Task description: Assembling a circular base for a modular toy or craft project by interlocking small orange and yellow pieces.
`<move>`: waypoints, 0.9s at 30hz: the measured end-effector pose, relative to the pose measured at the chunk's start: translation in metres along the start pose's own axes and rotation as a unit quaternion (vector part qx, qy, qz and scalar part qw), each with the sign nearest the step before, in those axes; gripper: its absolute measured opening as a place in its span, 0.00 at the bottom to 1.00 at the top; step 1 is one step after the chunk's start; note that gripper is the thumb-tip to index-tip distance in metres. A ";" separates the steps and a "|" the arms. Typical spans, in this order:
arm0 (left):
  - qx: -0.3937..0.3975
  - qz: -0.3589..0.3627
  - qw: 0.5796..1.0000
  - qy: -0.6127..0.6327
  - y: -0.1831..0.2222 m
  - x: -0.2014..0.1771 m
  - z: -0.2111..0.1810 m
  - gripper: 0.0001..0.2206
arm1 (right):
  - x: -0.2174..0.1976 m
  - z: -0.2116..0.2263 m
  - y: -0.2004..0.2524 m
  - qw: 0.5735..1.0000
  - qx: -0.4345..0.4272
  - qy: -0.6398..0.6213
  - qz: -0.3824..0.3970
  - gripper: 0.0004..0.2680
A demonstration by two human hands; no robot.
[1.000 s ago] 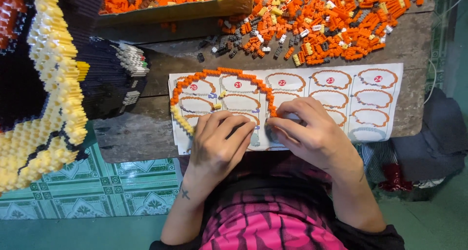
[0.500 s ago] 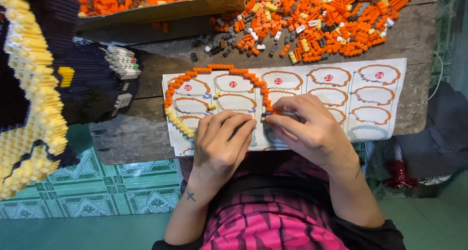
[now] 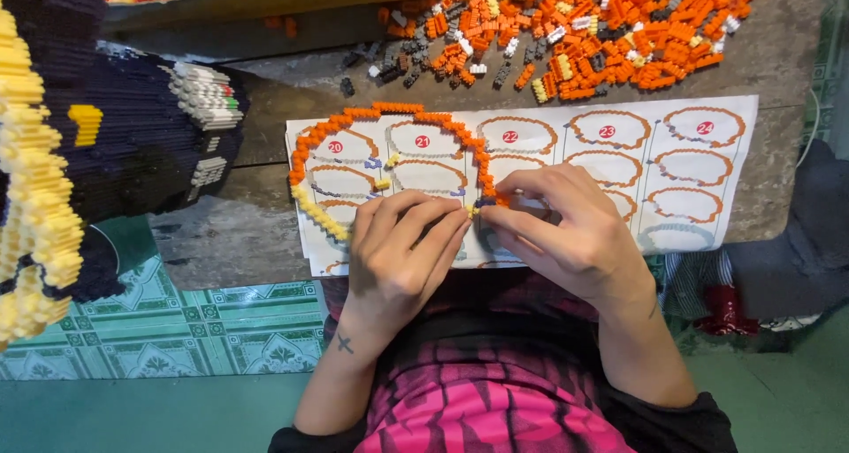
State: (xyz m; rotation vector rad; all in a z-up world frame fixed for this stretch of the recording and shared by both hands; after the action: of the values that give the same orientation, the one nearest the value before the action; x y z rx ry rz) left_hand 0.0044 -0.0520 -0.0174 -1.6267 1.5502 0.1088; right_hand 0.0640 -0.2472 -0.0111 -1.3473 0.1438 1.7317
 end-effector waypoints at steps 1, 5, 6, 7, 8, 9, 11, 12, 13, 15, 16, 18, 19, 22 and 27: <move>-0.001 0.002 1.000 0.001 0.000 -0.001 0.000 0.02 | 0.000 0.000 -0.001 1.000 -0.001 -0.002 -0.001 0.05; -0.001 0.005 1.000 0.007 -0.001 -0.001 0.000 0.01 | -0.001 0.000 -0.001 1.000 -0.008 -0.003 -0.002 0.05; -0.002 0.004 1.000 0.007 -0.001 -0.001 0.000 0.01 | -0.001 0.001 -0.002 1.000 -0.008 -0.004 -0.001 0.05; -0.003 0.006 1.000 0.007 0.000 -0.001 0.001 0.01 | -0.001 0.001 -0.002 1.000 -0.007 -0.006 0.002 0.05; -0.003 0.007 1.000 0.007 0.000 -0.001 0.002 0.01 | -0.001 0.002 -0.003 1.000 -0.006 -0.009 0.004 0.05; -0.004 0.005 1.000 0.007 0.000 0.000 0.002 0.01 | -0.001 0.002 -0.003 1.000 -0.008 -0.009 0.005 0.05; -0.006 0.005 1.000 0.010 0.000 0.001 0.003 0.01 | -0.001 0.002 -0.003 1.000 -0.003 -0.017 0.013 0.05; -0.006 0.004 1.000 0.009 0.000 0.001 0.004 0.01 | -0.001 0.002 -0.003 1.000 -0.004 -0.017 0.014 0.05; -0.006 0.006 1.000 0.008 0.001 0.001 0.004 0.02 | 0.000 0.001 -0.003 1.000 -0.002 -0.015 0.016 0.05; -0.006 0.007 1.000 0.007 0.002 0.001 0.005 0.02 | 0.000 0.001 -0.002 1.000 -0.001 -0.013 0.021 0.06; -0.004 0.009 1.000 0.008 0.003 0.002 0.006 0.02 | -0.001 0.000 -0.001 1.000 -0.001 -0.018 0.017 0.06; -0.003 0.011 1.000 0.010 0.004 0.002 0.006 0.02 | -0.001 -0.001 -0.001 1.000 -0.001 -0.022 0.013 0.07; -0.002 0.011 1.000 0.010 0.005 0.002 0.007 0.02 | 0.000 -0.001 0.000 1.000 -0.002 -0.021 0.011 0.07; -0.001 0.010 1.000 0.010 0.005 0.003 0.007 0.02 | 0.001 -0.002 0.000 1.000 -0.004 -0.019 0.011 0.07; -0.005 0.009 1.000 0.014 0.006 0.003 0.007 0.03 | 0.002 -0.002 0.000 1.000 -0.002 -0.013 0.012 0.08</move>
State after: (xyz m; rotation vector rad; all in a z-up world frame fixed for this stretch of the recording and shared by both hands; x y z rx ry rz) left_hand 0.0036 -0.0485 -0.0266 -1.6297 1.5874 0.1046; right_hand 0.0658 -0.2473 -0.0131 -1.3309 0.1439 1.7698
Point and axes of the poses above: each hand's wrist, its own y-axis away from the middle knuckle, its own x-axis out of the palm, z = x × y, the point moved 3 cm from there along -y, towards the middle knuckle, and after that the axes turned 12 degrees about y, right-handed, at the moved point
